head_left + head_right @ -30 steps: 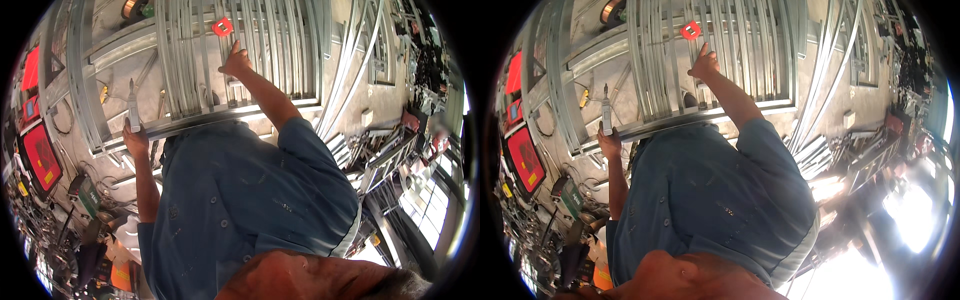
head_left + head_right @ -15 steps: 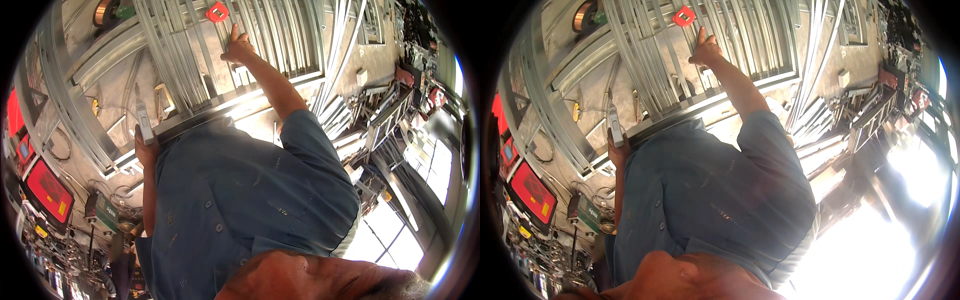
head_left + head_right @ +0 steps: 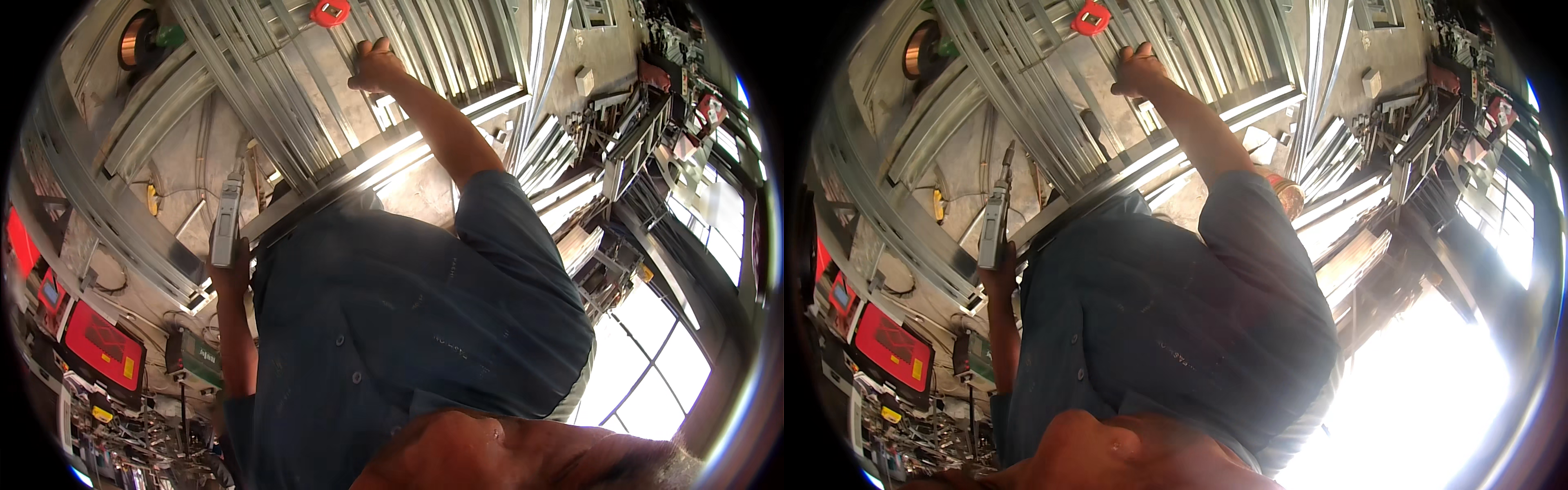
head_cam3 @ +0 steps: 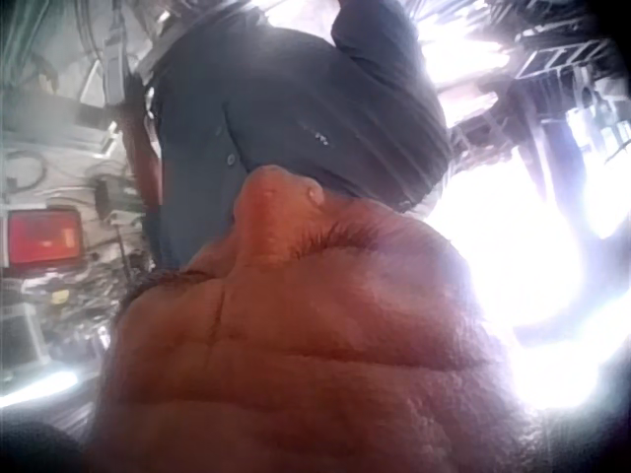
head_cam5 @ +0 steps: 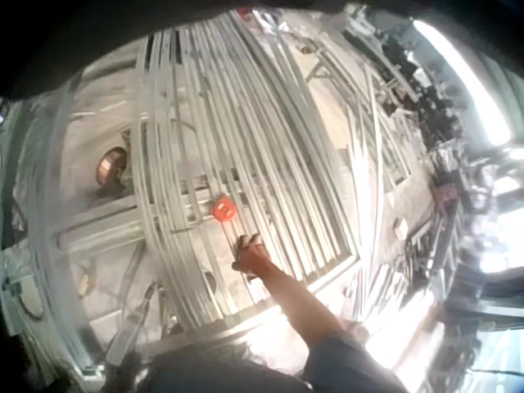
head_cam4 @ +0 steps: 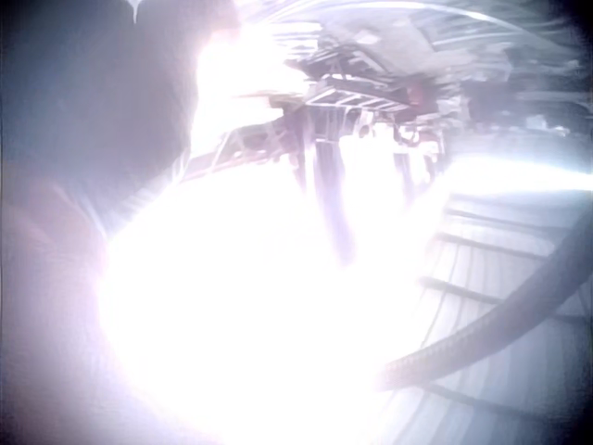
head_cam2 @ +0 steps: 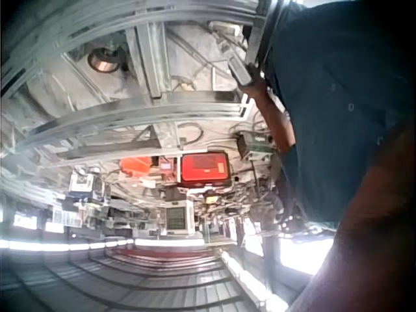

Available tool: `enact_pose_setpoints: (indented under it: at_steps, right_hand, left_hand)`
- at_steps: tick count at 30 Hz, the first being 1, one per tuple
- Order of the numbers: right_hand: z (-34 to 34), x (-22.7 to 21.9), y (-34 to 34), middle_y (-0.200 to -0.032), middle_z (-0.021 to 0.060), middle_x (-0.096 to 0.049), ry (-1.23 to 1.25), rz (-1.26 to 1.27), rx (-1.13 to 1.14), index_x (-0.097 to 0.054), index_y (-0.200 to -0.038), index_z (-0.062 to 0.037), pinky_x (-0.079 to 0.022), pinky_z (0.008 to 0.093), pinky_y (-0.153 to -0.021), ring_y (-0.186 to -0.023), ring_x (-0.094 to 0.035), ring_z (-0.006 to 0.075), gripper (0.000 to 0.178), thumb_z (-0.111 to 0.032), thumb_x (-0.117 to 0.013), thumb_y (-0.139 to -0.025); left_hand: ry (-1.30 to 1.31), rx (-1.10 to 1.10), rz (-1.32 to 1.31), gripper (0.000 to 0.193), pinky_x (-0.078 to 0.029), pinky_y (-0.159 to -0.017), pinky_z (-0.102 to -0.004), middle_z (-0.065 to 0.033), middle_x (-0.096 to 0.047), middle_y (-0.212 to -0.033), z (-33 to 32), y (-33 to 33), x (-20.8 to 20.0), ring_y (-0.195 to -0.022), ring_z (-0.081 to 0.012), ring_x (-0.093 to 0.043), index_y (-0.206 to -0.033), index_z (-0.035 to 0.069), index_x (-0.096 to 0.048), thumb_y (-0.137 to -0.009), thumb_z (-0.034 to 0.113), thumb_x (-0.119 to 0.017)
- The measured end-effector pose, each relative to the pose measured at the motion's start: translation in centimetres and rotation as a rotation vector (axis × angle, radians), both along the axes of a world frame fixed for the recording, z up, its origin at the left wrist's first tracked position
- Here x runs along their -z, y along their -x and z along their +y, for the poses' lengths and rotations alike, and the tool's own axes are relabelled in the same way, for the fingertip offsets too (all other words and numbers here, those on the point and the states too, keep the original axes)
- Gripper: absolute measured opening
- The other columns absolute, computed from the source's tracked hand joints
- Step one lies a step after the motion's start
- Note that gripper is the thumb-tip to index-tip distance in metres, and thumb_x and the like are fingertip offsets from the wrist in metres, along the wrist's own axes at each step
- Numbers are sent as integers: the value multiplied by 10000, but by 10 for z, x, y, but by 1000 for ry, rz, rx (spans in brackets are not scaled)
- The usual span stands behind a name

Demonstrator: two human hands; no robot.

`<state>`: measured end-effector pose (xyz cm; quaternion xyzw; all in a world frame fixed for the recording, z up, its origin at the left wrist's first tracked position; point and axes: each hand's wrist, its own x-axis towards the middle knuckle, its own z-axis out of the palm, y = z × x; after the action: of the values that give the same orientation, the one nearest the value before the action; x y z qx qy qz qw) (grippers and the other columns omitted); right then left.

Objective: The person assembles a metal frame by placing metal bars into a grid and securing them with a handheld rivet gun. The person repeatedly positions bars, aligns them, and fastens them to the frame structure.

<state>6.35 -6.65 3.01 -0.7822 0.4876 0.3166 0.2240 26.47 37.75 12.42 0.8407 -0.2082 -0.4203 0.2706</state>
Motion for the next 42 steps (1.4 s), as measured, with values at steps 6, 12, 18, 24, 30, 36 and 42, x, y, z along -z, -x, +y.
enact_pose_setpoints:
  at_steps: [6,12,18,24,30,36,42]
  right_hand:
    - [-1,-6,-1,-1271,321,-424,-19,-11,-7,-378,-1322,29,-593,497,-858,-1074,-648,454,800,-387,-784,-773]
    - [-4,-3,2,-1171,362,-438,-18,-54,-58,-369,-1268,63,-601,498,-776,-949,-666,470,764,-372,-746,-766]
    - [-3,-7,4,-1217,322,-469,-31,-60,-32,-426,-1273,35,-587,502,-830,-1025,-658,473,747,-413,-796,-803]
    - [-6,-9,5,-1169,324,-465,-44,-96,-32,-434,-1239,55,-593,491,-799,-989,-662,458,707,-355,-788,-785]
    - [-4,-2,7,-1172,316,-484,-16,-102,-50,-461,-1235,45,-592,484,-770,-969,-666,451,709,-379,-813,-789]
    - [-4,-1,6,-1168,305,-480,-15,-92,-39,-466,-1234,36,-591,483,-758,-975,-659,443,705,-381,-818,-788]
    - [-5,-2,4,-1191,293,-477,-26,-72,-19,-473,-1247,18,-588,481,-758,-995,-655,439,706,-400,-817,-793]
  left_hand:
    - [87,142,204,303,-534,-748,-335,-67,-701,-943,-55,-52,-64,-840,-164,-666,-1154,-6,-664,-883,104,-740]
    - [-1,217,432,199,-447,-559,-265,8,-630,-722,-143,-63,-108,-617,-73,-562,-994,7,-690,-871,154,-743]
    - [-159,319,564,309,-474,-607,-270,-6,-668,-824,-213,-36,-97,-686,-91,-595,-1111,17,-671,-885,200,-777]
    - [-110,331,813,298,-508,-660,-289,-28,-670,-856,-238,-1,-32,-735,-108,-626,-1163,4,-667,-925,165,-744]
    - [-141,475,869,275,-497,-648,-286,-19,-662,-845,-252,21,-9,-718,-103,-606,-1131,-5,-672,-942,188,-723]
    - [-134,522,868,255,-491,-641,-282,-19,-656,-824,-259,30,-1,-705,-104,-603,-1085,-6,-671,-960,214,-705]
    - [-97,539,852,236,-492,-642,-283,-21,-653,-808,-256,33,11,-696,-107,-605,-1058,-5,-674,-972,213,-690]
